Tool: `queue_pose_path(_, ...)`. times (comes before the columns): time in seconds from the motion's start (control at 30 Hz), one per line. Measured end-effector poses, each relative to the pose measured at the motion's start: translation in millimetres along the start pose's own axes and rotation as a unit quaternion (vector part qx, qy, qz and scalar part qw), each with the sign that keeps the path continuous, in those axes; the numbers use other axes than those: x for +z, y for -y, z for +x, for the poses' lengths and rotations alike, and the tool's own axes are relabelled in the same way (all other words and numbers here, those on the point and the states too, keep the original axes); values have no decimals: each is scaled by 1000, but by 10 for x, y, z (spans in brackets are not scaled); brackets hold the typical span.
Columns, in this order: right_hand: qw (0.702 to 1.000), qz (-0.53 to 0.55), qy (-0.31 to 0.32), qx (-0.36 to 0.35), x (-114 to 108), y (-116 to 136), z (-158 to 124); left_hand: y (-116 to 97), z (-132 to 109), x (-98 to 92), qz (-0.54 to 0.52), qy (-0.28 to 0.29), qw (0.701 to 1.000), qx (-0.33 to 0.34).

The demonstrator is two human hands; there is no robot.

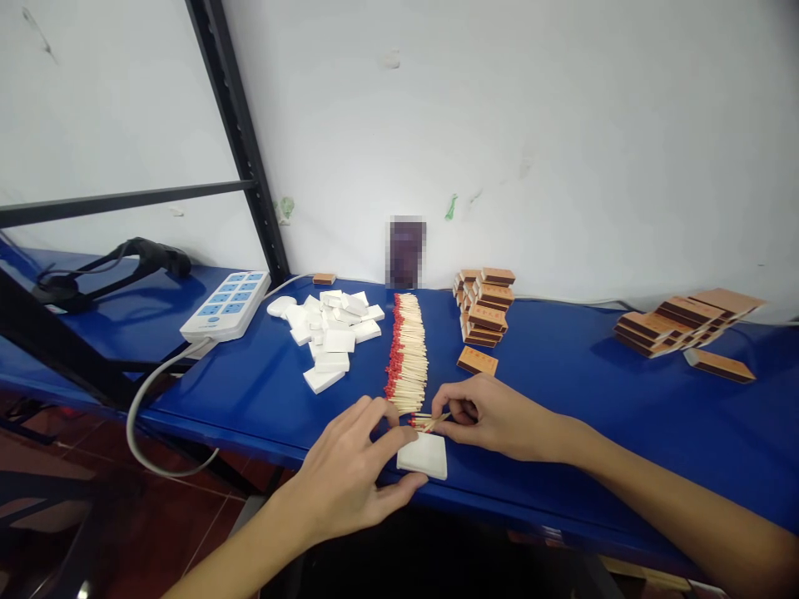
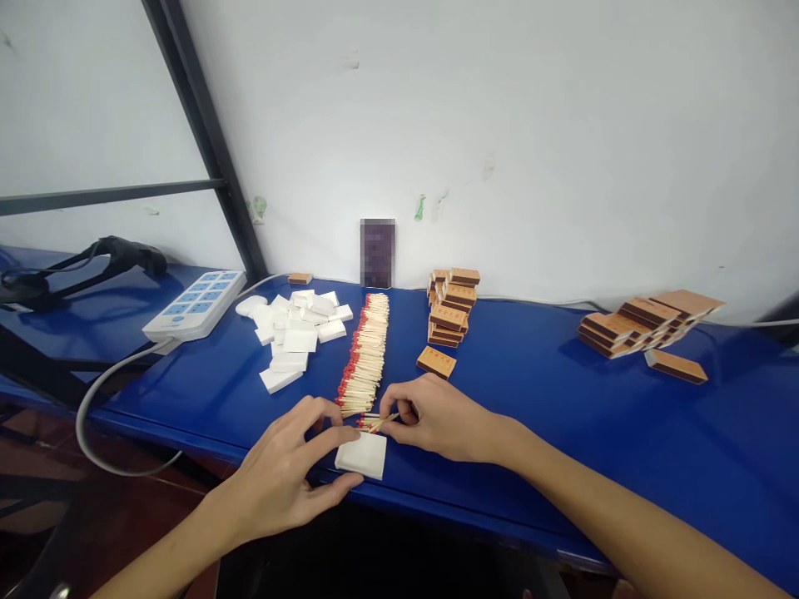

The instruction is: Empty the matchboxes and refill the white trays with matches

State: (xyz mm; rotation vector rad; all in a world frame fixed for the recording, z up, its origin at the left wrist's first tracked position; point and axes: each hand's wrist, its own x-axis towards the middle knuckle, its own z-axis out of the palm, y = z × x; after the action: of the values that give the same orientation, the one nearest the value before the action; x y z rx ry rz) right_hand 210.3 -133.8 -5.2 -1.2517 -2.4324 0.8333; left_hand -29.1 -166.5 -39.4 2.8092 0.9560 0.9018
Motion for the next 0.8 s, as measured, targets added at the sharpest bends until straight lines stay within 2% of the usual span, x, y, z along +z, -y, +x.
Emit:
queue_pose_path(0.37, 994, -63, -41, -85, -15, -11, -25, 14, -28, -48, -30, 43, 998, 39)
queue_pose_path(0.53, 994, -64, -11, -91, -55, -80, -36, 18, -26, -61, -26, 81, 996, 37)
queue_pose_path(0.8, 995, -63, 25, -67, -131, -57, -54, 18, -38, -49, -11, 79, 996, 31)
